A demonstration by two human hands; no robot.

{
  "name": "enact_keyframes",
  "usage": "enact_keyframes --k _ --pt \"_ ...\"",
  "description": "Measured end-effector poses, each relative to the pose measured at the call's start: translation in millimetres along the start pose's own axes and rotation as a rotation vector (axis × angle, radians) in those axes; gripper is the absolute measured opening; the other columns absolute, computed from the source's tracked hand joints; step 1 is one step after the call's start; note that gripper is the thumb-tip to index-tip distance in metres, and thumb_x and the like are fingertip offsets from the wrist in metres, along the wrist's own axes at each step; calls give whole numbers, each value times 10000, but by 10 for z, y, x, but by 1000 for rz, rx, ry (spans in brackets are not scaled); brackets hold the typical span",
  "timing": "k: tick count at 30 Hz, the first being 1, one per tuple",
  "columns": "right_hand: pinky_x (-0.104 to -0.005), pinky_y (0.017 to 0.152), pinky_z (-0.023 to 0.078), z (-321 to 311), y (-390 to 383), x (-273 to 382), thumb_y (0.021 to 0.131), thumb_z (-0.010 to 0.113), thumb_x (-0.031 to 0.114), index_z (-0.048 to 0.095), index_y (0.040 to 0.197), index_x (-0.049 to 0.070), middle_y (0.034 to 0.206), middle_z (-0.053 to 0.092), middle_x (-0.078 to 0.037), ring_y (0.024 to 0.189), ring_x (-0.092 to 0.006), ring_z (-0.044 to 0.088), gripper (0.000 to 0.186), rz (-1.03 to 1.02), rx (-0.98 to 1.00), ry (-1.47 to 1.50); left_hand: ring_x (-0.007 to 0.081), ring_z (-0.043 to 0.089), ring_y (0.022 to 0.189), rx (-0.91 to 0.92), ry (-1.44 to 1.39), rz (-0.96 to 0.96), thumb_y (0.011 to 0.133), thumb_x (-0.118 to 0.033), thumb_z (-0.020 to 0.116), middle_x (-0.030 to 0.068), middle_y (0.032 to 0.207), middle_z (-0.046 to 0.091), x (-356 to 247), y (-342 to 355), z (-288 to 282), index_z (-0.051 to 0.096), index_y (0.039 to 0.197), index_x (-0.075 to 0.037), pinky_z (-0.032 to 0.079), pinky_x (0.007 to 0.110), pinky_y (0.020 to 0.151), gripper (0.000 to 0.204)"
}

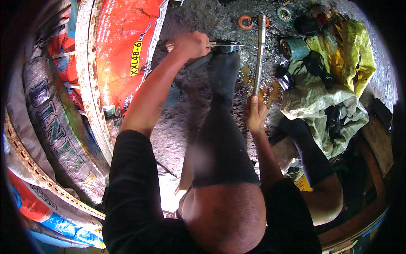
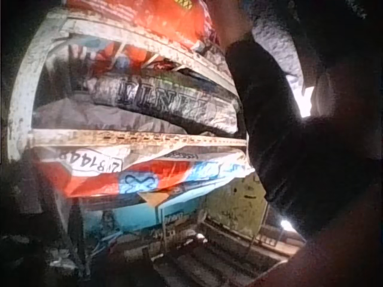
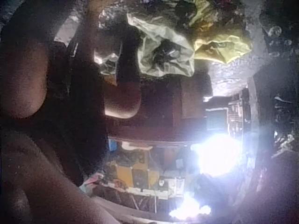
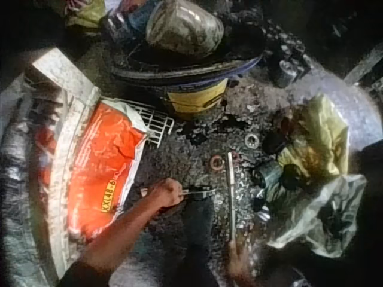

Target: The person sits on the floor and uses a hammer and metal rod to strike a cylindrical mechanical part, then removes a ring from it. They repeat this process with another part, placing the removed rings on the floor.

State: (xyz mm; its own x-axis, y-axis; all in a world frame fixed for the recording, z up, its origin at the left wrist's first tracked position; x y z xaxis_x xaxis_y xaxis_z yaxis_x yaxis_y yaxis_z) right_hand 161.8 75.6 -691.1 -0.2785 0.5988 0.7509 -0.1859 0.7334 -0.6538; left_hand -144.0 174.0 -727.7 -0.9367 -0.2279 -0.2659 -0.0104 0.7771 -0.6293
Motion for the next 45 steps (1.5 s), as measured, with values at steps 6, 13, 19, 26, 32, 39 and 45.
enact_keyframes --k 6,13,19,26,32,39,45 --pt "-269 433 316 62 -23 54 1040 432 422 501 747 69 561 427 29 480 -72 407 464 -13 -14 -82 334 678 966 -63 83 52 824 -364 685 132 1010 714 15 -2 25 712 1059 -153 538 459 859 317" --pt "-233 402 279 76 -38 49 1037 431 455 493 781 102 586 408 47 459 -52 357 441 -21 14 -62 348 690 875 -187 135 49 812 -328 682 117 911 719 15 26 84 705 996 -150 545 472 793 257" --pt "-230 397 274 51 2 14 1033 447 454 501 808 103 586 404 52 452 -49 353 420 -43 -12 -44 347 687 881 -133 62 36 821 -331 679 131 902 713 -14 -28 159 707 986 -161 550 469 784 239" --pt "-222 380 253 19 1 18 1027 460 464 508 829 97 570 387 57 427 -43 342 419 -6 -19 9 354 675 911 -85 -6 54 822 -341 689 128 941 715 -3 15 110 709 996 -147 547 472 805 261" --pt "-221 386 260 49 7 34 1028 456 463 508 825 97 574 390 58 439 -42 352 421 -5 -27 -9 349 676 922 -61 -42 10 826 -350 685 130 956 714 -6 -19 64 706 1008 -145 547 467 811 275" --pt "-232 399 276 33 5 19 1030 452 461 509 808 100 582 396 58 457 -46 360 428 -1 -29 -30 354 676 951 -64 -17 10 825 -381 680 122 1025 714 21 22 144 702 1105 -158 543 457 853 359" --pt "-257 417 284 53 -6 72 1036 438 442 505 791 89 558 391 51 455 -65 360 435 -55 -45 -230 367 671 986 -22 -40 -2 820 -373 671 165 1043 707 5 75 165 715 1075 -97 540 465 873 378"
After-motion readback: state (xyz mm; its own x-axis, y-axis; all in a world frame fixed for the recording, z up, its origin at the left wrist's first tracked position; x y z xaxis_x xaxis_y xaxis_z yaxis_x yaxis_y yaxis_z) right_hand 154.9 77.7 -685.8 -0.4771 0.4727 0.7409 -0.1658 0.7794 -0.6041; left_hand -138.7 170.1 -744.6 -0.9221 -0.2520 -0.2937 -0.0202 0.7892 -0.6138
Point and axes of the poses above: each hand's wrist, its own y-axis towards the middle knuckle, its own z-axis out of the palm, x = y × z, the point moved 5 cm from there along y, towards the middle knuckle
